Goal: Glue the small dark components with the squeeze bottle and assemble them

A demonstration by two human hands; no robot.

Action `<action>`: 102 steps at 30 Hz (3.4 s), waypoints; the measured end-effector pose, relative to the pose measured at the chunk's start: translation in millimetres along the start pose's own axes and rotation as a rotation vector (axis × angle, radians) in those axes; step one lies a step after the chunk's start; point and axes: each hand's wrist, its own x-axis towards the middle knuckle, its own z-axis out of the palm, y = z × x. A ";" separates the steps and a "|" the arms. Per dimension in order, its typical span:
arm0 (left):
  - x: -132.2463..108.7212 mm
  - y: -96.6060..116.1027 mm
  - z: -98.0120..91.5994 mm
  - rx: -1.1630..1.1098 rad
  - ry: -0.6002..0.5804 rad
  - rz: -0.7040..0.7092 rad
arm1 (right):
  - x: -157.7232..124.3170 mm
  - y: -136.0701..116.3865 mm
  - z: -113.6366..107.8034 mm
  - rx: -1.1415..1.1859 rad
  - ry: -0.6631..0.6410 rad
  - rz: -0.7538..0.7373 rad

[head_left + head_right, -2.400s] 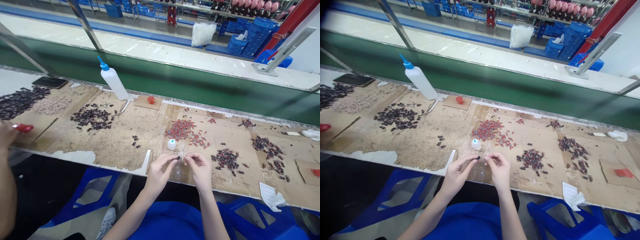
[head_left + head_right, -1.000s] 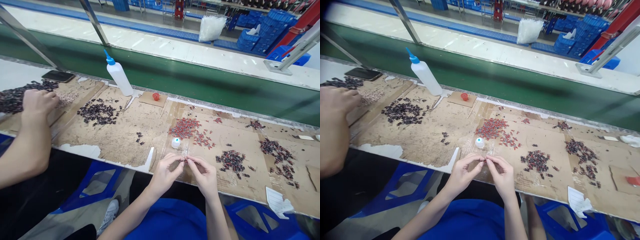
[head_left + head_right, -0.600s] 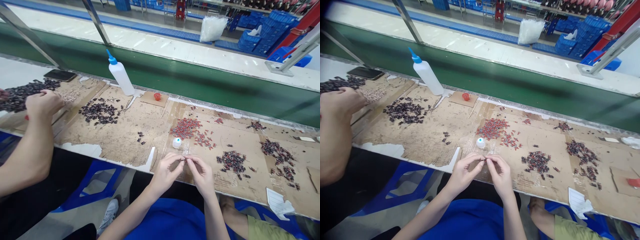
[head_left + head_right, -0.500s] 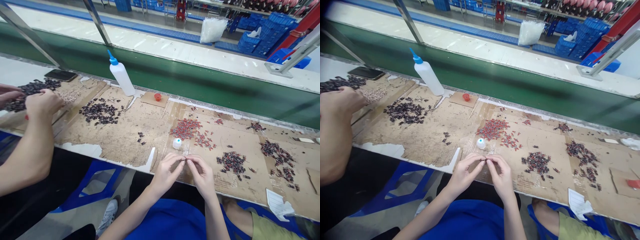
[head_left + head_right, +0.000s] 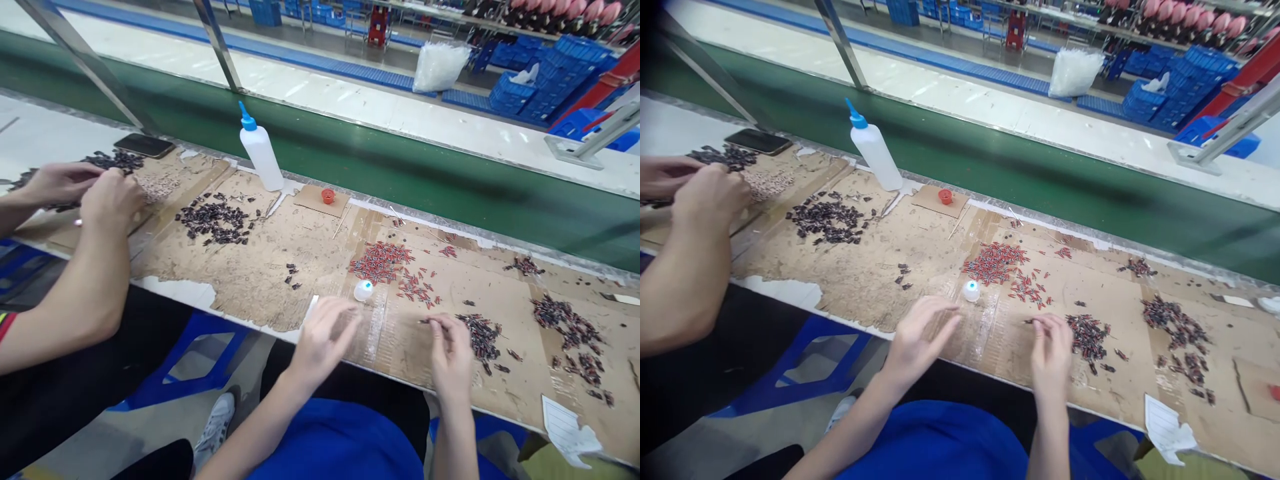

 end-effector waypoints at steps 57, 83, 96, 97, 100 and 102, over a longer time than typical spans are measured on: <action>-18.0 -60.6 19.3 -0.050 -0.117 -0.222 | -9.6 -31.1 64.6 0.487 -0.039 0.376; -16.3 -59.4 18.9 0.022 -0.091 -0.134 | -7.0 -30.3 64.6 0.422 -0.051 0.356; -15.3 -58.3 18.3 0.033 -0.099 -0.123 | -7.7 -31.0 65.7 0.423 -0.091 0.350; -15.2 -58.3 18.1 0.033 -0.099 -0.122 | -7.7 -31.1 65.7 0.419 -0.092 0.352; -15.3 -58.8 17.9 0.029 -0.104 -0.124 | -7.7 -31.5 65.5 0.400 -0.085 0.352; -15.7 -59.5 18.0 0.018 -0.105 -0.128 | -7.4 -32.0 65.5 0.393 -0.076 0.352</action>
